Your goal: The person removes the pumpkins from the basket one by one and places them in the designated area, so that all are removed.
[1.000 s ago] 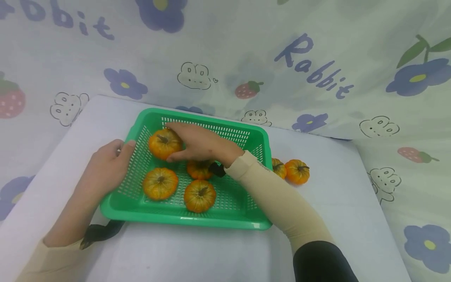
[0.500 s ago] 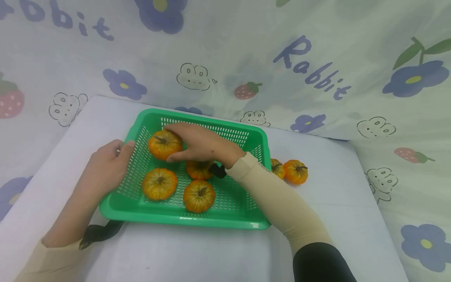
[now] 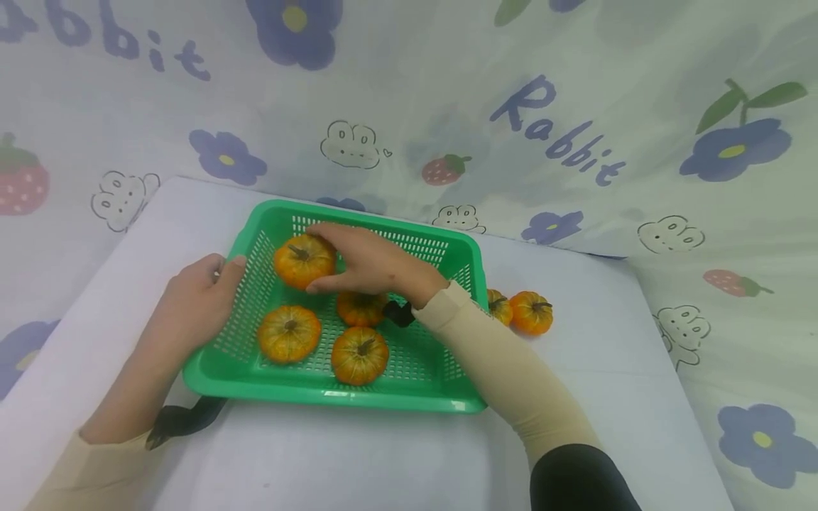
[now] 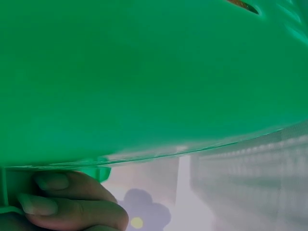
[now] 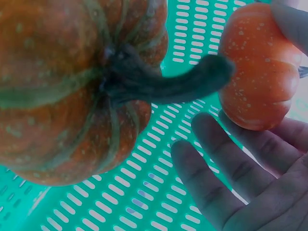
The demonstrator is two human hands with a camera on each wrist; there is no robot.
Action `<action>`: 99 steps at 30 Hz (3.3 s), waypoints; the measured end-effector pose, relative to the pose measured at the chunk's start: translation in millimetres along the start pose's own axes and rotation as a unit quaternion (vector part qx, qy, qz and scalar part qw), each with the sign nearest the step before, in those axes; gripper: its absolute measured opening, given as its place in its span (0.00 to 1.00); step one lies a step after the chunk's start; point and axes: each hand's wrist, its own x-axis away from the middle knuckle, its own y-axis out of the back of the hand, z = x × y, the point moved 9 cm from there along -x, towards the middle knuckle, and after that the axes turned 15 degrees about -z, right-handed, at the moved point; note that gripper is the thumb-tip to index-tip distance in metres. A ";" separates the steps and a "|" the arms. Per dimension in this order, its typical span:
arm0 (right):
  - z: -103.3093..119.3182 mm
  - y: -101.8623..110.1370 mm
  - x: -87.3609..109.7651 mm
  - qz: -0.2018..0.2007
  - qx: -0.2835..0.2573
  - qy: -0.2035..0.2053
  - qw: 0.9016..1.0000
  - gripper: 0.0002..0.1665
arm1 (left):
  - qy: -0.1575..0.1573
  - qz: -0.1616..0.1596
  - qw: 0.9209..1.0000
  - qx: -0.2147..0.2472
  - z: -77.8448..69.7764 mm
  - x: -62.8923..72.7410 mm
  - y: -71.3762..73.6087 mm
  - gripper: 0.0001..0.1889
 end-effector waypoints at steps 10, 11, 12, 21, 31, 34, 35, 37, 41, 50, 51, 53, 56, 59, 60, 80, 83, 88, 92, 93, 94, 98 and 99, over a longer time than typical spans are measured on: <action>8.1 11.4 10.1 -0.028 -0.047 -0.020 0.998 0.52 | -0.001 -0.001 1.000 0.003 -1.2 0.8 3.3 0.37; 9.2 10.8 10.4 -0.027 -0.047 -0.019 0.998 0.52 | -0.002 -0.001 1.000 0.004 -1.7 0.9 4.0 0.37; 10.4 9.7 10.4 -0.026 -0.046 -0.019 0.998 0.52 | -0.003 -0.001 1.000 0.004 -2.0 0.9 4.9 0.37; 19.4 11.1 21.0 -0.037 -0.055 -0.022 0.998 0.52 | -0.023 0.001 1.000 -0.018 0.2 0.0 3.7 0.33; 24.4 27.0 29.5 -0.061 -0.050 0.004 0.997 0.52 | -0.019 -0.004 0.999 -0.026 -0.7 5.6 3.1 0.33; 30.5 36.9 34.4 -0.060 -0.030 0.005 0.998 0.52 | -0.020 -0.004 0.999 -0.026 -4.7 6.1 4.9 0.33; 32.9 41.0 36.5 -0.059 -0.023 0.006 0.998 0.52 | -0.020 -0.004 0.999 -0.025 -5.7 6.1 5.5 0.33; 36.5 48.6 42.4 -0.056 -0.011 0.006 0.998 0.51 | -0.021 -0.003 0.999 -0.024 -6.9 6.0 5.0 0.32; 40.3 62.1 63.7 -0.052 0.022 0.016 0.998 0.51 | -0.016 0.008 1.000 -0.024 -6.7 6.9 -1.0 0.33; 43.0 83.5 128.2 -0.053 0.070 0.019 0.996 0.52 | -0.024 0.008 0.999 -0.042 -9.4 7.5 1.1 0.33; 41.4 85.7 133.8 -0.054 0.070 0.010 0.996 0.52 | -0.024 0.007 0.999 -0.043 -9.3 7.2 1.8 0.33; 38.2 90.8 144.4 -0.058 0.069 -0.009 0.996 0.53 | -0.021 0.006 0.999 -0.041 -8.6 6.2 2.2 0.33; 34.5 98.2 159.5 -0.068 0.064 -0.031 0.995 0.53 | -0.020 0.005 0.999 -0.037 -6.8 4.8 1.7 0.34; 30.4 103.5 175.4 -0.082 0.063 -0.044 0.994 0.53 | -0.022 0.002 0.999 -0.034 -5.7 4.0 1.2 0.33; 29.0 104.6 180.9 -0.087 0.063 -0.046 0.993 0.53 | -0.022 0.002 0.999 -0.035 -5.5 4.0 1.0 0.34; -29.6 130.4 284.5 -0.282 0.052 -0.119 0.950 0.51 | -0.027 0.001 0.999 -0.044 -5.3 0.4 0.6 0.32; -40.8 128.4 292.1 -0.308 0.044 -0.124 0.942 0.51 | -0.027 -0.001 0.999 -0.047 -4.6 1.3 3.3 0.32; -55.3 123.5 302.7 -0.331 0.039 -0.147 0.931 0.49 | -0.029 -0.005 0.998 -0.051 -2.6 1.9 5.2 0.32; -69.5 117.1 312.2 -0.331 0.033 -0.181 0.925 0.47 | -0.028 -0.005 0.998 -0.049 0.6 1.6 4.3 0.32; -74.0 115.9 315.8 -0.333 0.036 -0.191 0.923 0.46 | -0.027 -0.004 0.999 -0.047 0.9 1.7 3.8 0.32; -78.6 115.1 319.5 -0.335 0.040 -0.202 0.919 0.46 | -0.029 -0.004 0.999 -0.046 0.5 1.5 3.7 0.32; -95.1 115.4 332.0 -0.348 0.054 -0.233 0.906 0.45 | -0.038 -0.006 0.998 -0.049 -0.8 0.3 5.0 0.31; -98.6 116.0 334.2 -0.351 0.055 -0.238 0.904 0.45 | -0.039 -0.007 0.998 -0.052 -0.7 0.1 5.8 0.31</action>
